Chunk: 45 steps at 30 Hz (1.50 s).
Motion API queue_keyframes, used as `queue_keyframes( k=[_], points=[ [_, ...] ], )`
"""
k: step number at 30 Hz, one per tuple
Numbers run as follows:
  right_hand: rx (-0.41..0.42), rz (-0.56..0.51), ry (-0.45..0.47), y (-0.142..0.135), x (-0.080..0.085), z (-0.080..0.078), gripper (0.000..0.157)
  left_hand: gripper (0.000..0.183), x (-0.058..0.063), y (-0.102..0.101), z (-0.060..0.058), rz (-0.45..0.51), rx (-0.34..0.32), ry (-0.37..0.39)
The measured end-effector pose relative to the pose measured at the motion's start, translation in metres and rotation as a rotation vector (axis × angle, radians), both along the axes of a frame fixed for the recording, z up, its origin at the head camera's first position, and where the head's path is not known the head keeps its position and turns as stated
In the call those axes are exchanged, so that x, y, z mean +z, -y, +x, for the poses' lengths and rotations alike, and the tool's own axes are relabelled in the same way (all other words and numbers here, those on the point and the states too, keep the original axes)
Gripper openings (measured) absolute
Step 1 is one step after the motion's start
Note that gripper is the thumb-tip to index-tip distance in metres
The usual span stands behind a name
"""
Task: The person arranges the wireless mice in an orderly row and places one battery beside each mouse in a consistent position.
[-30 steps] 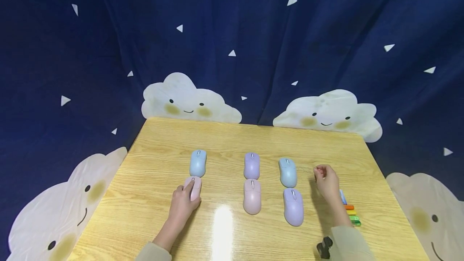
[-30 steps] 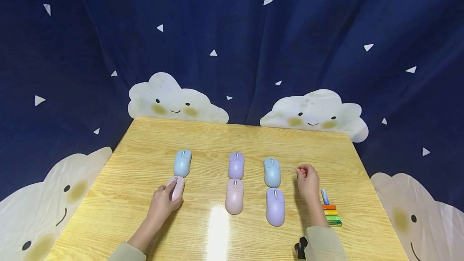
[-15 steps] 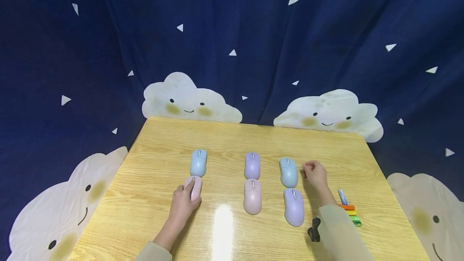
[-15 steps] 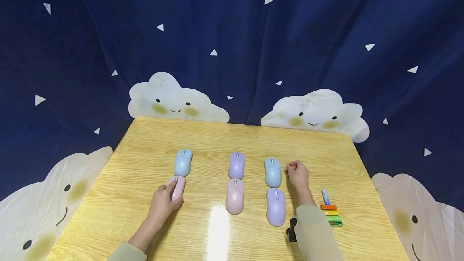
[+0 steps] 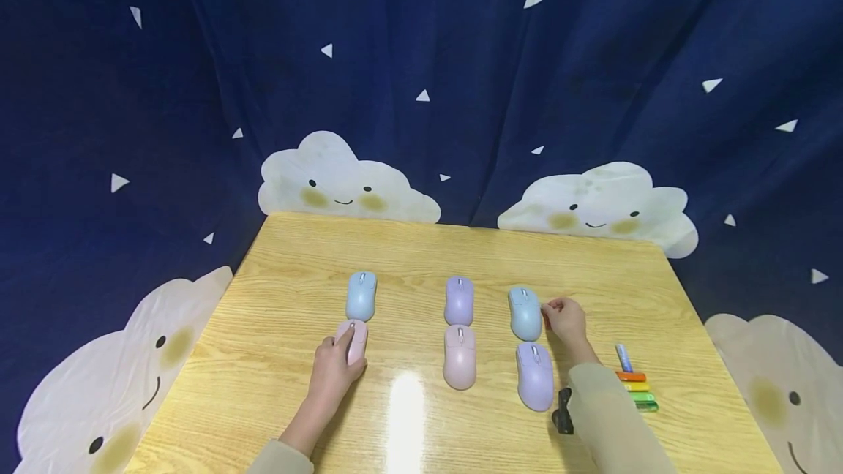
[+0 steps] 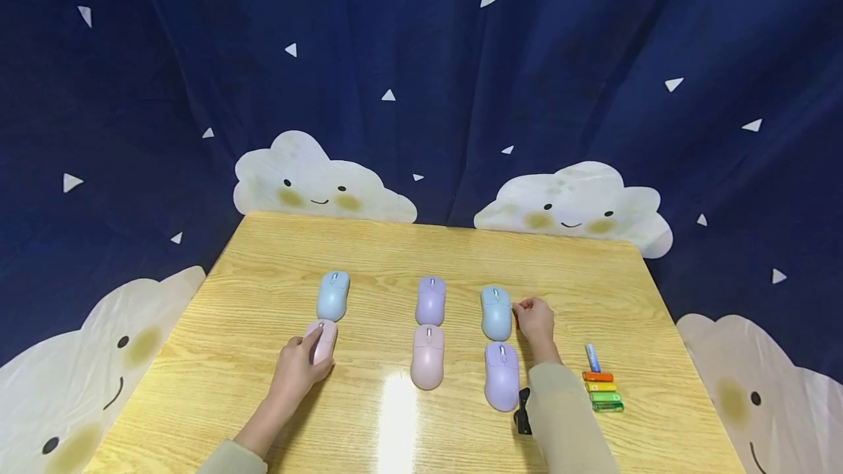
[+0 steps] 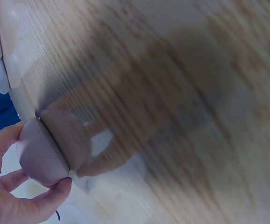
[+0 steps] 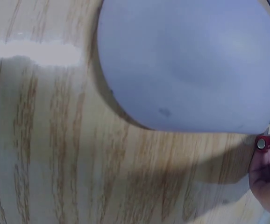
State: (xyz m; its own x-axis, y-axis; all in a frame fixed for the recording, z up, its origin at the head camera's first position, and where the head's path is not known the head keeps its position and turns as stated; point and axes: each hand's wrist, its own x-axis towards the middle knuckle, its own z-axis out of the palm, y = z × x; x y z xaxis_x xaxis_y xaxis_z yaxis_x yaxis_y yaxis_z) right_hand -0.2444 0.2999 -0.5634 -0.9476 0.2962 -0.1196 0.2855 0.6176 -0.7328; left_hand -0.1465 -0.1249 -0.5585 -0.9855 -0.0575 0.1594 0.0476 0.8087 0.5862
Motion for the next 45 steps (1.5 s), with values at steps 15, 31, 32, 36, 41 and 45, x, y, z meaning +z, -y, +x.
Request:
queue_keyframes(
  k=[15,31,32,36,41,45],
  points=[
    [-0.008,0.166,0.003,0.0077,0.0013,0.0010,0.020,0.060,0.0010,-0.0009,-0.0001,-0.009,0.002,-0.016],
    [-0.020,0.158,0.006,0.0083,0.0006,0.0010,0.020,0.060,0.0014,-0.0013,-0.0002,-0.018,0.000,0.004],
    [-0.020,0.158,0.008,0.0083,0.0006,0.0009,0.021,0.060,0.0013,-0.0013,-0.0001,-0.018,-0.001,0.003],
    [-0.018,0.149,0.014,0.0078,0.0006,0.0005,0.022,0.060,0.0004,-0.0012,0.0003,-0.014,0.001,-0.001],
    [-0.023,0.147,0.011,0.0078,0.0015,0.0008,0.024,0.061,-0.0001,-0.0007,-0.0002,-0.013,0.007,0.000],
    [-0.014,0.138,0.028,0.0069,0.0031,0.0011,0.025,0.061,-0.0003,-0.0009,-0.0005,-0.013,0.006,0.000]
  ],
)
